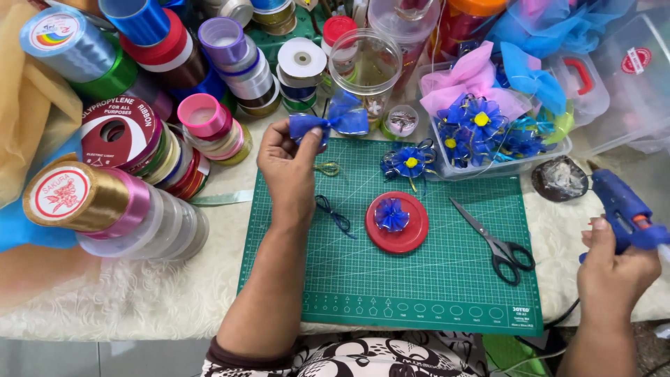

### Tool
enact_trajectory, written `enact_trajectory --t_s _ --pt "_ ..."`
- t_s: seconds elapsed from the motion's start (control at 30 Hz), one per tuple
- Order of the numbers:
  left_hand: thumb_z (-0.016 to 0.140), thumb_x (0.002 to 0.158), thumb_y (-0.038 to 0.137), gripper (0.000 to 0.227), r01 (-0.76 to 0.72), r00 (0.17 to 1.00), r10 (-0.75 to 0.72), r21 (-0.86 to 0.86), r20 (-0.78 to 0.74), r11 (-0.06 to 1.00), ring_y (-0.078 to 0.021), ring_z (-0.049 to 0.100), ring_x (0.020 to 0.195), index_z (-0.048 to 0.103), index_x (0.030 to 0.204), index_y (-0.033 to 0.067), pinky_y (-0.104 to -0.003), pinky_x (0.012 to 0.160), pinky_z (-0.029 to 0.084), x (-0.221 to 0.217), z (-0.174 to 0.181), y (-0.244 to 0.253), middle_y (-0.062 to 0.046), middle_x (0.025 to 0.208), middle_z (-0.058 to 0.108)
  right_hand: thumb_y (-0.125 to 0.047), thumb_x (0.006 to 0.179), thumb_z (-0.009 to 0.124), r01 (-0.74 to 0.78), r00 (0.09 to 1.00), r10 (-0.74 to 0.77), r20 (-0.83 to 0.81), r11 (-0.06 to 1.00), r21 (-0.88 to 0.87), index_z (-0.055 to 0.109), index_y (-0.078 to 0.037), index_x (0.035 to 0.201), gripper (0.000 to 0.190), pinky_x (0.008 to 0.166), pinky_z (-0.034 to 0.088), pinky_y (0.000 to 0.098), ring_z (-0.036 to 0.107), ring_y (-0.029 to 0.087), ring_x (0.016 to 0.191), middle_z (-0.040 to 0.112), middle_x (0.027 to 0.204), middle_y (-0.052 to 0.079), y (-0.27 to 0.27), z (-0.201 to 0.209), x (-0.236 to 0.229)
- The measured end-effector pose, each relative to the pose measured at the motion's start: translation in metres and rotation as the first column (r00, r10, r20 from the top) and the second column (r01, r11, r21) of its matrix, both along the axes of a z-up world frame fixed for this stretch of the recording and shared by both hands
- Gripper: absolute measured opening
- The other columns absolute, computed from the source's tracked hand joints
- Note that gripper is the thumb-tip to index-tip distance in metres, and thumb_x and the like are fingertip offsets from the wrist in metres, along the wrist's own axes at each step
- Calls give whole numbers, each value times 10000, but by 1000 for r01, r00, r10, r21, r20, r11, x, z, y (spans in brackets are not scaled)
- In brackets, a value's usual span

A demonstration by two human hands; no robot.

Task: Finishing small decorative ribbon bows by applying hot glue and attaching small flower-shaped centers.

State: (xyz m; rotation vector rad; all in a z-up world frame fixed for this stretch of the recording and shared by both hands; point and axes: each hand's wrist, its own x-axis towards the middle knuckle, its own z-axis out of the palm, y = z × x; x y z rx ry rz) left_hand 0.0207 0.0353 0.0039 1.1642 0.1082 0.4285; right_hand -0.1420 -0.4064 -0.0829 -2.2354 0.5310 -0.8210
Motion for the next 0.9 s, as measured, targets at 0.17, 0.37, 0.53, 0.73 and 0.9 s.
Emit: enact_trajectory --t_s 0.17,0.37,0.53,0.73,0.9 --pt "730 881 82 196 -67 998 67 -32 6 997 -117 673 830 614 1039 81 -298 721 639 10 -10 12 -62 907 702 -199 1221 612 -7 996 33 -81 950 311 603 -30 1291 184 775 552 232 644 106 832 683 1044 71 -19 -2 30" --pt "736 865 73 214 -104 995 103 -128 -15 986 -128 678 823 610 1038 80 -316 736 642 19 -13 24 -67 907 717 -184 1245 592 -97 988 127 -90 955 280 627 -24 1244 164 870 541 236 652 118 928 672 1081 71 -20 -4 44" --pt "742 860 63 239 -131 991 132 -172 -4 976 -143 689 849 614 1062 78 -334 747 652 20 -13 33 -83 950 728 -332 1110 738 -45 943 -25 -331 978 -202 707 27 1426 479 904 475 483 666 424 1039 725 1101 259 -17 19 15" --pt "732 868 55 210 -144 990 143 -198 -24 970 -146 683 851 624 1047 71 -338 770 656 22 -13 34 -79 922 721 -345 1128 785 -19 825 -264 -500 871 -492 780 142 1287 512 835 524 466 724 397 907 772 966 253 -36 -6 -29" --pt "735 857 53 231 -144 990 139 -210 -40 967 -150 686 859 618 1055 68 -340 767 654 21 -9 33 -85 939 724 -307 879 741 -540 712 162 -683 748 -386 777 -184 1194 340 854 588 408 765 250 984 790 1173 10 115 111 14"
